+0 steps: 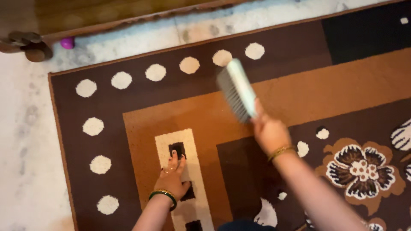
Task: The person cleans a rug on the floor using a brush. They sweep the rug and the surrounding marble floor, picking up debris by hand.
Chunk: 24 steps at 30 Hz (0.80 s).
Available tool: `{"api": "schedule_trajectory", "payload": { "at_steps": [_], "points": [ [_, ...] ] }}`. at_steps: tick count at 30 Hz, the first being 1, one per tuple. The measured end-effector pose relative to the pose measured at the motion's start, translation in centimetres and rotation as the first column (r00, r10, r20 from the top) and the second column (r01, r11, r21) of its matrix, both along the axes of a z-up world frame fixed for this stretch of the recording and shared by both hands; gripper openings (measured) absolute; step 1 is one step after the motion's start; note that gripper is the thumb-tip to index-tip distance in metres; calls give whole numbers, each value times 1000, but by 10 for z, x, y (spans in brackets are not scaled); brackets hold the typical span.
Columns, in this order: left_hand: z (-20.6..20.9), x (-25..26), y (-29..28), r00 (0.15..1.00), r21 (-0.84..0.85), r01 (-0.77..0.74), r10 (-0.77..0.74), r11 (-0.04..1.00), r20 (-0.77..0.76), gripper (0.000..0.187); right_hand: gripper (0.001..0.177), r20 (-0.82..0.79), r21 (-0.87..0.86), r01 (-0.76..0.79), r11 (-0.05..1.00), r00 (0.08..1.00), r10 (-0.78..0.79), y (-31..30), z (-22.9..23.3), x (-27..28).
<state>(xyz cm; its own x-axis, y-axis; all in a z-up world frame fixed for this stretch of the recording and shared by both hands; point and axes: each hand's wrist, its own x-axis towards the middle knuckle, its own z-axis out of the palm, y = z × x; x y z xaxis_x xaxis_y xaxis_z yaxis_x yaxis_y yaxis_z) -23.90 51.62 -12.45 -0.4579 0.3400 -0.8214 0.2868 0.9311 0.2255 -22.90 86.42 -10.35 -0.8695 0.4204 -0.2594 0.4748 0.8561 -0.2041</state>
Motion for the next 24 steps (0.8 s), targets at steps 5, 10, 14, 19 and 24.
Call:
{"api": "schedule_trajectory", "payload": {
  "at_steps": [5, 10, 14, 19, 24],
  "points": [
    [-2, 2, 2, 999, 29, -29, 30, 999, -23, 95, 58, -79, 174, 175, 969, 983, -164, 101, 18, 30],
    [2, 3, 8, 995, 0, -96, 96, 995, 20, 95, 69, 98, -1, 330, 944, 939, -328, 0, 21, 117],
    [0, 2, 12, 999, -44, -52, 53, 998, 12, 95, 70, 31, -214, 75, 974, 997, -70, -56, 4, 77],
    [-6, -4, 6, 1000, -62, 8, -7, 998, 22, 95, 57, -203, 92, 70, 993, 978, -50, 53, 5, 9],
    [-10, -1, 7, 999, -13, -34, 34, 999, -11, 96, 60, -24, 104, 286, 953, 958, -285, 77, 27, 83]
  ]
}}
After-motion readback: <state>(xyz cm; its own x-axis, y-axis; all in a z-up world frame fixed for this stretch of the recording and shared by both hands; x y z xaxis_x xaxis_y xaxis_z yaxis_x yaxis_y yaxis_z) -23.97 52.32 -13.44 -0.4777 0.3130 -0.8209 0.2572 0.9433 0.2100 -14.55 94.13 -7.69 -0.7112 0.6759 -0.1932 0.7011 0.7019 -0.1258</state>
